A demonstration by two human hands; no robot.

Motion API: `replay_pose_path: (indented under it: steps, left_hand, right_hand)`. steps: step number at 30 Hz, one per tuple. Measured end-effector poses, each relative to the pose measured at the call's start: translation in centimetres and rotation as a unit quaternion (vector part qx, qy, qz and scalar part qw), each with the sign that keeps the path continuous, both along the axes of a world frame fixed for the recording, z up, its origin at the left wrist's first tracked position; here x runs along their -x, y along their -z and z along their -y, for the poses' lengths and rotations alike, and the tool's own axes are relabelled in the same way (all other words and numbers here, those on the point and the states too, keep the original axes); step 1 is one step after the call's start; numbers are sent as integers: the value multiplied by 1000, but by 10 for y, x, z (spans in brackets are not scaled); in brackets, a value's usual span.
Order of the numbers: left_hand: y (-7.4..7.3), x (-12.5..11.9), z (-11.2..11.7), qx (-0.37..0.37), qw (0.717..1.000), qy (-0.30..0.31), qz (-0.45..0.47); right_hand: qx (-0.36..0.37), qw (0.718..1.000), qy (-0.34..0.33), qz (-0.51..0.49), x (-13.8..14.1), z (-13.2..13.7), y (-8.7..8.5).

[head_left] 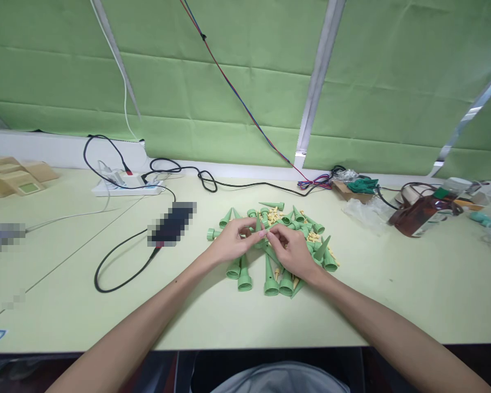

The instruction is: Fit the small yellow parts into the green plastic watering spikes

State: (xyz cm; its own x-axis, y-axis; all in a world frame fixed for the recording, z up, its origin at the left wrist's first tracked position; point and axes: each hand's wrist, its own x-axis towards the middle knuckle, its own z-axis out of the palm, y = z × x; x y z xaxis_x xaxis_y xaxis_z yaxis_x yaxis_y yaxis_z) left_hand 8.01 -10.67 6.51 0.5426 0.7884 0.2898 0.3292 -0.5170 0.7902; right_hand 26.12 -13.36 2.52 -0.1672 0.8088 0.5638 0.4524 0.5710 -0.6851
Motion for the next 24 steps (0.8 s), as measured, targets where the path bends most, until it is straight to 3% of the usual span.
replay_pose_path:
  steps: [11, 24]
  left_hand:
    - [-1, -1, 2, 37, 999, 4, 6]
    - [7, 0, -3, 102, 990, 18, 97]
  right_hand:
    - [36, 999, 6, -32, 1, 2, -5]
    - [45, 997, 25, -53, -1, 2, -6]
